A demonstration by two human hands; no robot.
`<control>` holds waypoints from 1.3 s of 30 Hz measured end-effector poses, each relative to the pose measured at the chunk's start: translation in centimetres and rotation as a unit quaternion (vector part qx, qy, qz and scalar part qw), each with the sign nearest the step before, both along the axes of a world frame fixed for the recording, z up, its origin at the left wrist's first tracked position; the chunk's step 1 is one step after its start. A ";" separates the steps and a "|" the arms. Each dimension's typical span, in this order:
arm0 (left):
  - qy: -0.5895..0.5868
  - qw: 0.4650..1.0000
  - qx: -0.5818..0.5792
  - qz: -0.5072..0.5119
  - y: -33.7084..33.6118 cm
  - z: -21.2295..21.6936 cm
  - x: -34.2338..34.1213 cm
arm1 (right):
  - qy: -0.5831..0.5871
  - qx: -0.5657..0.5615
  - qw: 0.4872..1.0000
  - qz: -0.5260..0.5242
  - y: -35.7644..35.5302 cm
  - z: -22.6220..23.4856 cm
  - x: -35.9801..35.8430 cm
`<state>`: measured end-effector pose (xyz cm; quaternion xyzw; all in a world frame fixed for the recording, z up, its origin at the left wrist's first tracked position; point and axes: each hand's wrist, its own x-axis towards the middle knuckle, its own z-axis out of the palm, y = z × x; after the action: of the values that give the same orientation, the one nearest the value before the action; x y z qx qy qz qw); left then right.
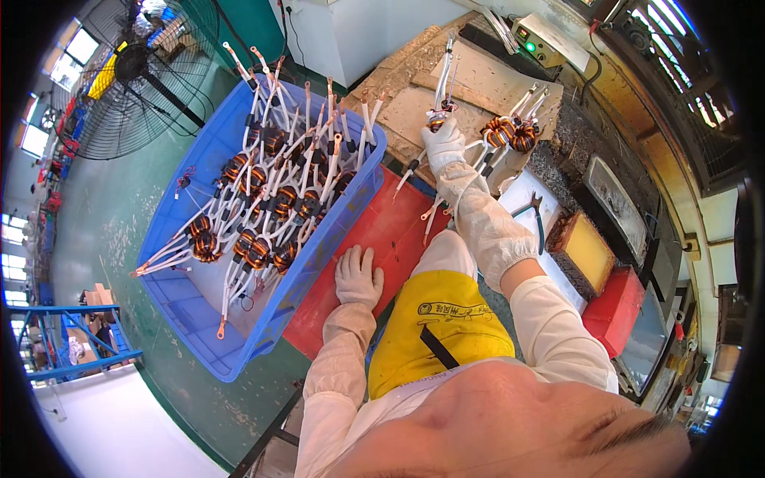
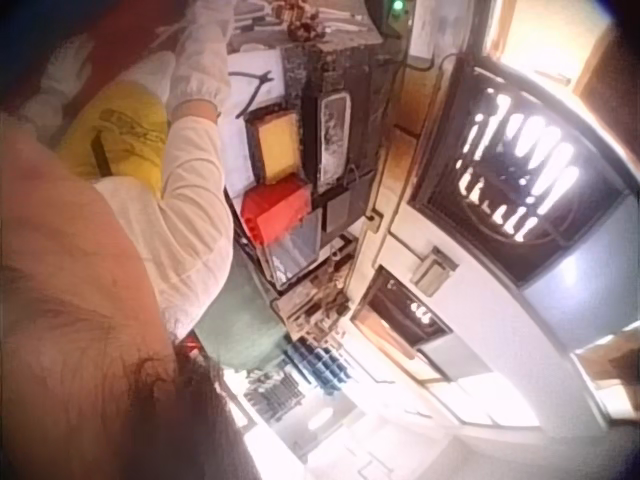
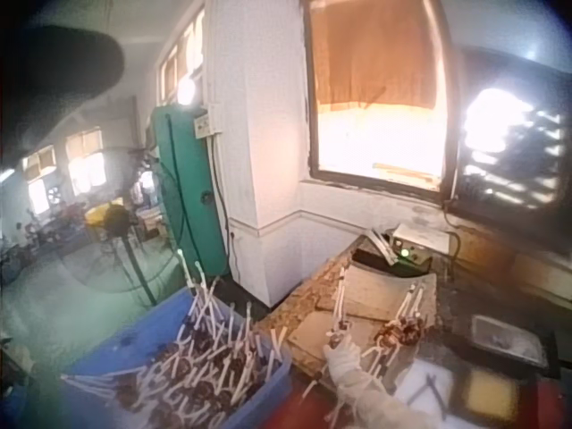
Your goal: Soldering wires to electrical inductors using a solder pot.
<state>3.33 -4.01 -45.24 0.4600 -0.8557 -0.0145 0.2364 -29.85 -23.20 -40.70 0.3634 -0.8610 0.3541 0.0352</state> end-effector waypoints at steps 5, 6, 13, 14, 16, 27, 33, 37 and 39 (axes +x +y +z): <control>0.001 1.000 0.007 -0.004 -0.1 0.0 0.0 | -0.040 -0.007 0.999 -0.001 0.3 0.4 -0.3; 0.001 1.000 0.003 -0.005 -0.1 0.1 0.0 | -0.049 -0.001 0.999 -0.008 0.4 0.3 -0.3; 0.003 1.000 -0.004 -0.005 0.0 0.0 0.0 | 0.068 0.105 0.985 0.120 1.9 1.4 -2.2; 0.003 1.000 -0.003 -0.004 0.0 0.0 0.0 | 0.096 0.132 0.976 0.147 2.5 2.0 -2.6; 0.005 1.000 -0.007 -0.005 0.0 -0.1 0.0 | 0.108 0.167 0.962 0.186 3.1 3.6 -3.5; 0.006 1.000 -0.008 -0.006 0.0 -0.1 0.0 | 0.037 0.151 0.982 0.110 2.3 3.9 -2.7; 0.004 1.000 -0.002 -0.002 0.1 0.1 0.0 | 0.034 0.009 0.999 0.017 -0.9 -0.5 0.2; 0.004 1.000 0.012 -0.004 0.1 0.1 0.0 | 0.029 -0.003 1.000 0.002 -0.8 -1.1 -0.1; 0.006 1.000 0.011 -0.006 0.0 0.0 0.0 | 0.024 -0.019 1.000 0.008 -0.4 -0.9 -0.4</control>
<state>3.34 -4.01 -45.20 0.4577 -0.8566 -0.0285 0.2366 -30.24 -23.63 -41.61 0.3777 -0.8503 0.3616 0.0598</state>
